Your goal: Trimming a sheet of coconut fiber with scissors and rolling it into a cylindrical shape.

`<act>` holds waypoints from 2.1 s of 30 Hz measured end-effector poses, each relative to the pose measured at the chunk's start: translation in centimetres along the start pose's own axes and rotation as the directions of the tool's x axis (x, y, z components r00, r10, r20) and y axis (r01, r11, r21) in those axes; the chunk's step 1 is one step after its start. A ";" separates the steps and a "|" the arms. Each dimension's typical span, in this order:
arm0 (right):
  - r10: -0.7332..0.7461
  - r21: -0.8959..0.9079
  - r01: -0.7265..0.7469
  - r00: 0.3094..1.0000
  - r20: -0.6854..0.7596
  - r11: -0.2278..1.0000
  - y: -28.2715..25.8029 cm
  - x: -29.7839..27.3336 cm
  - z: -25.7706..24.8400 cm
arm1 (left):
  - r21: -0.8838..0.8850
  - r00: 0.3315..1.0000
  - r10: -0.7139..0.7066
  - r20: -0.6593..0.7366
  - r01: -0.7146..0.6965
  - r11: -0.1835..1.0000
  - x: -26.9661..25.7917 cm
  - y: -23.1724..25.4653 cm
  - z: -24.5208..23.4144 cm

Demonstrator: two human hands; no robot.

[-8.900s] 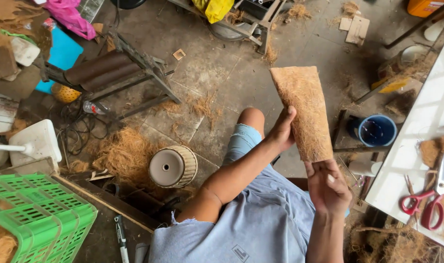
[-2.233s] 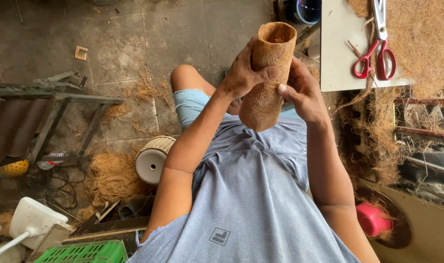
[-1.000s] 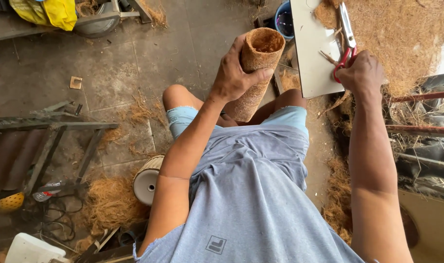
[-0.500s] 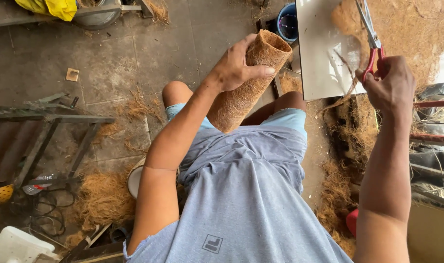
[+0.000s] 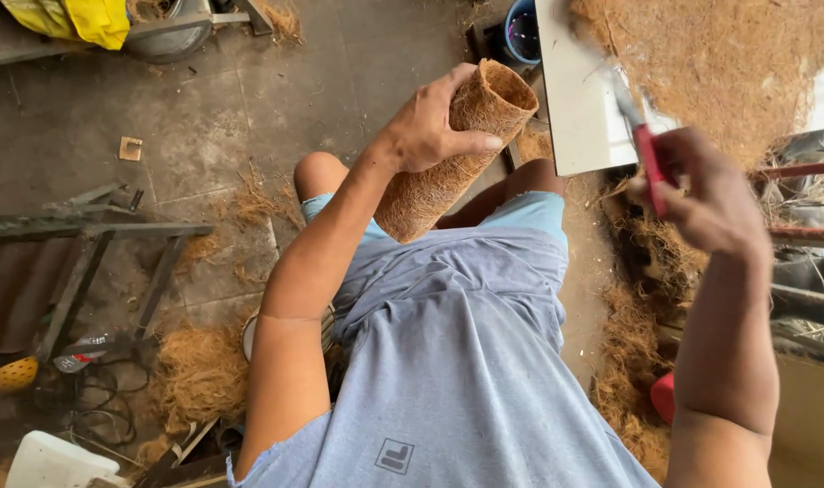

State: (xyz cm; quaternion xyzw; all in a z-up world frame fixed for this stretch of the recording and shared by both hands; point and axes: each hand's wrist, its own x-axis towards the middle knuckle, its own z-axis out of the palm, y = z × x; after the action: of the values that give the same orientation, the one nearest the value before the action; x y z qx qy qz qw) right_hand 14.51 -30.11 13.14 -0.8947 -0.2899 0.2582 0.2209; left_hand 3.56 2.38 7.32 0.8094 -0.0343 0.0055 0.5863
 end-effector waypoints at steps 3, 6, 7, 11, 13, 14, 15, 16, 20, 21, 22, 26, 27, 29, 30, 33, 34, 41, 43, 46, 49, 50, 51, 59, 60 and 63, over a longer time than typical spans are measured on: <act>-0.040 -0.009 0.041 0.998 0.049 0.999 -0.2 0.0 2.7 | 0.044 0.999 -0.016 0.049 0.014 0.999 -0.2 -0.2 0.2; -0.078 0.011 0.077 0.995 0.062 0.997 -0.6 0.2 3.1 | 0.021 0.997 -0.013 0.073 0.011 1.000 -0.7 -0.1 0.3; -0.078 0.012 0.077 0.995 0.059 0.997 -0.6 0.1 3.1 | 0.022 0.997 -0.011 0.075 0.009 1.000 -0.6 0.0 0.3; -0.131 -0.015 0.133 0.988 0.080 0.991 0.0 0.2 3.0 | -0.014 0.996 0.035 0.078 -0.034 0.999 -1.0 0.4 0.1; -0.157 -0.012 0.158 0.984 0.080 0.987 0.4 0.2 3.0 | -0.046 0.994 0.070 0.087 -0.066 0.997 -1.1 0.7 0.0; -0.168 -0.012 0.169 0.982 0.084 0.985 0.6 0.2 3.0 | -0.078 0.990 0.100 0.095 -0.093 0.993 -1.1 0.8 -0.1; -0.179 -0.012 0.181 0.980 0.089 0.983 0.8 0.3 2.9 | -0.111 0.986 0.131 0.103 -0.119 0.987 -1.1 1.0 -0.1; -0.179 -0.012 0.181 0.980 0.086 0.983 1.3 0.4 3.1 | -0.110 0.986 0.132 0.104 -0.121 0.987 -1.1 0.5 0.0; -0.338 -0.020 0.339 0.941 0.020 0.941 3.8 0.7 3.7 | -0.214 0.979 0.089 0.186 -0.048 0.976 -1.2 1.1 -0.2; -0.440 -0.021 0.440 0.898 -0.017 0.898 4.5 0.9 3.8 | -0.379 0.956 0.202 0.215 -0.109 0.919 -1.2 1.9 -0.4; -0.441 -0.020 0.440 0.898 -0.016 0.898 3.8 0.8 3.4 | -0.379 0.956 0.200 0.214 -0.107 0.919 -1.2 1.7 -0.5; -0.375 -0.042 0.377 0.926 0.042 0.925 2.9 0.4 2.7 | -0.510 0.904 0.186 0.384 0.040 0.859 -1.3 0.6 -0.3; -0.385 -0.063 0.390 0.920 0.077 0.919 3.0 0.5 2.7 | -0.563 0.880 0.204 0.429 0.083 0.823 -1.1 0.4 -0.2; -0.422 -0.073 0.427 0.903 0.078 0.901 2.7 0.5 2.7 | -0.568 0.871 0.215 0.442 0.086 0.818 -1.2 0.1 -0.3; -0.458 -0.084 0.463 0.886 0.078 0.882 2.5 0.5 2.8 | -0.574 0.861 0.228 0.455 0.087 0.814 -1.2 -0.1 -0.3; -0.464 -0.119 0.472 0.882 0.085 0.874 2.5 0.3 2.6 | -0.571 0.836 0.268 0.478 0.064 0.818 -1.3 -0.3 -0.4; -0.466 -0.116 0.473 0.881 0.085 0.873 2.9 0.4 2.8 | -0.569 0.837 0.264 0.479 0.067 0.819 -1.3 -0.5 -0.4; -0.571 -0.052 0.573 0.820 0.044 0.818 4.1 0.4 3.3 | -0.573 0.809 0.259 0.528 0.114 0.811 -1.3 -0.6 -0.3; -0.586 -0.053 0.587 0.810 0.032 0.808 4.3 0.3 3.5 | -0.583 0.808 0.266 0.525 0.114 0.805 -1.3 -0.8 -0.1; -0.584 -0.054 0.584 0.811 0.006 0.810 5.1 0.3 3.8 | -0.622 0.807 0.241 0.539 0.189 0.760 -1.2 -1.1 0.2; -0.596 -0.120 0.592 0.803 -0.001 0.797 5.9 0.6 3.6 | -0.611 0.797 0.249 0.551 0.182 0.771 -1.0 -1.3 0.3; -0.558 -0.088 0.555 0.830 -0.014 0.827 5.7 0.7 3.4 | -0.595 0.802 0.239 0.548 0.173 0.785 -1.0 -1.5 0.4; -0.518 -0.055 0.516 0.855 -0.026 0.855 5.6 0.8 3.2 | -0.579 0.806 0.229 0.545 0.165 0.799 -0.9 -1.6 0.5; -0.019 0.024 0.020 0.999 -0.027 1.000 3.4 1.9 4.0 | -0.456 0.953 0.250 0.173 -0.148 0.878 -0.4 -0.8 1.9; 0.057 0.002 -0.057 0.997 -0.051 0.998 3.4 2.2 4.4 | -0.366 0.968 0.250 -0.015 -0.238 0.900 -0.3 -0.7 2.3; 0.149 -0.128 -0.175 0.971 -0.188 0.976 5.3 5.1 6.2 | -0.148 0.949 0.211 -0.233 -0.249 0.957 0.1 -0.6 2.8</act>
State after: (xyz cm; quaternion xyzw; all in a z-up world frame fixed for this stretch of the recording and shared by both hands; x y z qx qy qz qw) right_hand 16.55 -29.23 3.80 -0.9484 -0.2129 0.1731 0.1589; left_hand 3.60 -0.09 5.91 0.7398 -0.0654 0.1584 0.6507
